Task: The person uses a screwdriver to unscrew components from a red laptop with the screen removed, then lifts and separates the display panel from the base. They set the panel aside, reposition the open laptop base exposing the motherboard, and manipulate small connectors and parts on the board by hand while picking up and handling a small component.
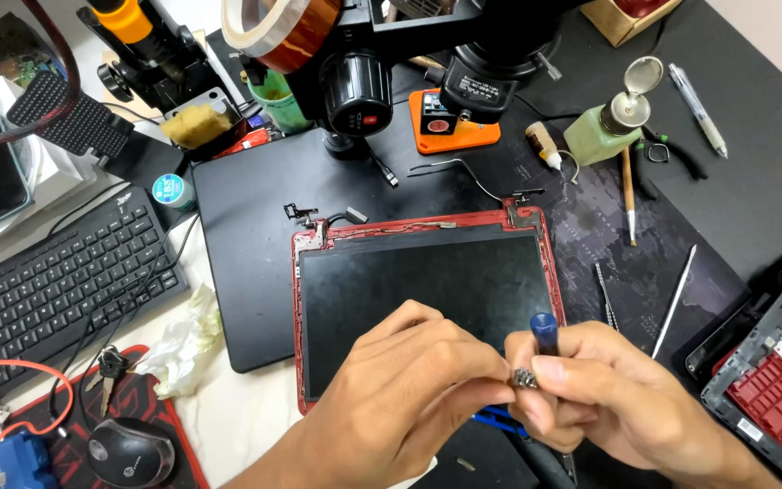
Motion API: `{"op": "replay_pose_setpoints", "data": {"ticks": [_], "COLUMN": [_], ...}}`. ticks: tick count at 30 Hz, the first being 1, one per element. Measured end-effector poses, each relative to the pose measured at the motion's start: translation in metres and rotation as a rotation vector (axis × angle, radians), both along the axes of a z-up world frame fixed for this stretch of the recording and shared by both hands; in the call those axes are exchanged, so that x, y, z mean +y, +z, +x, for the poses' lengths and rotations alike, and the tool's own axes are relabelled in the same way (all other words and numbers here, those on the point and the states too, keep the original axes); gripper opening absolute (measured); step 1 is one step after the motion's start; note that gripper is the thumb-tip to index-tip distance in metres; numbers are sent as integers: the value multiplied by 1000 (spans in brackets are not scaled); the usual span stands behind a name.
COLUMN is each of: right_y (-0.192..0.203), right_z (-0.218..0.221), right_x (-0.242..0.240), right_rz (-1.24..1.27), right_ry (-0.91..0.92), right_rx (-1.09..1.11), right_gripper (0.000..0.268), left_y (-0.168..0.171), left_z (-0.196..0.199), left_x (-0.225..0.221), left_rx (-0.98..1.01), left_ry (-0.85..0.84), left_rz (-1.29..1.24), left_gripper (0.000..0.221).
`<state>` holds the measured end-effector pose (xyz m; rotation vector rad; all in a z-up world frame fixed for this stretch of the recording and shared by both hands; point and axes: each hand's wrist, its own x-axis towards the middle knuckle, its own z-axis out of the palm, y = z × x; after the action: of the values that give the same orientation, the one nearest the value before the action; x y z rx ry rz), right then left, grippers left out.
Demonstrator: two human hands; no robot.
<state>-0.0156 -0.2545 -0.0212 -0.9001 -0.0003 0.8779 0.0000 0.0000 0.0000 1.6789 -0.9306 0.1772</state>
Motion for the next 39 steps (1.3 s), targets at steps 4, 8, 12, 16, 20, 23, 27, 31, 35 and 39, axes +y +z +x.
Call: {"op": "replay_pose_setpoints", "data": {"ticks": [4, 8, 12, 16, 20, 23, 27, 31, 35, 39], "right_y": [0, -4, -3, -4, -7, -13, -12, -12, -29, -27], "right_z": [1, 0, 1, 0, -4, -5, -5, -1, 1, 3], "right_x": [0, 0, 3, 1, 1, -3, -6, 2, -1, 5], "right_rz": [0, 34, -17, -40, -50, -145, -303, -346, -369, -535], "right_ry": [-18, 25, 18, 26, -20, -78, -72, -77, -138, -200], "right_rx": [75, 41, 33, 18, -8, -57, -180, -275, -296, -354], "right_gripper": [32, 36, 33, 35, 29, 28, 24, 28, 23, 24], "left_y": [7, 5, -2, -3, -1, 3, 4, 4, 0, -3], "left_z": [1, 2, 1, 1, 1, 3, 4, 5, 6, 7], "left_x": [-2, -1, 0, 0, 0, 0, 2, 2, 1, 0], "left_rx": [13, -42, -70, -65, -64, -76, -136, -230, -346, -378], "left_ry": [16, 20, 34, 44, 69, 98, 138, 162, 217, 251], "left_rz": [14, 16, 23, 20, 28, 42, 73, 93, 106, 122], "left_gripper": [27, 30, 29, 28, 28, 30, 29, 29, 27, 26]}}
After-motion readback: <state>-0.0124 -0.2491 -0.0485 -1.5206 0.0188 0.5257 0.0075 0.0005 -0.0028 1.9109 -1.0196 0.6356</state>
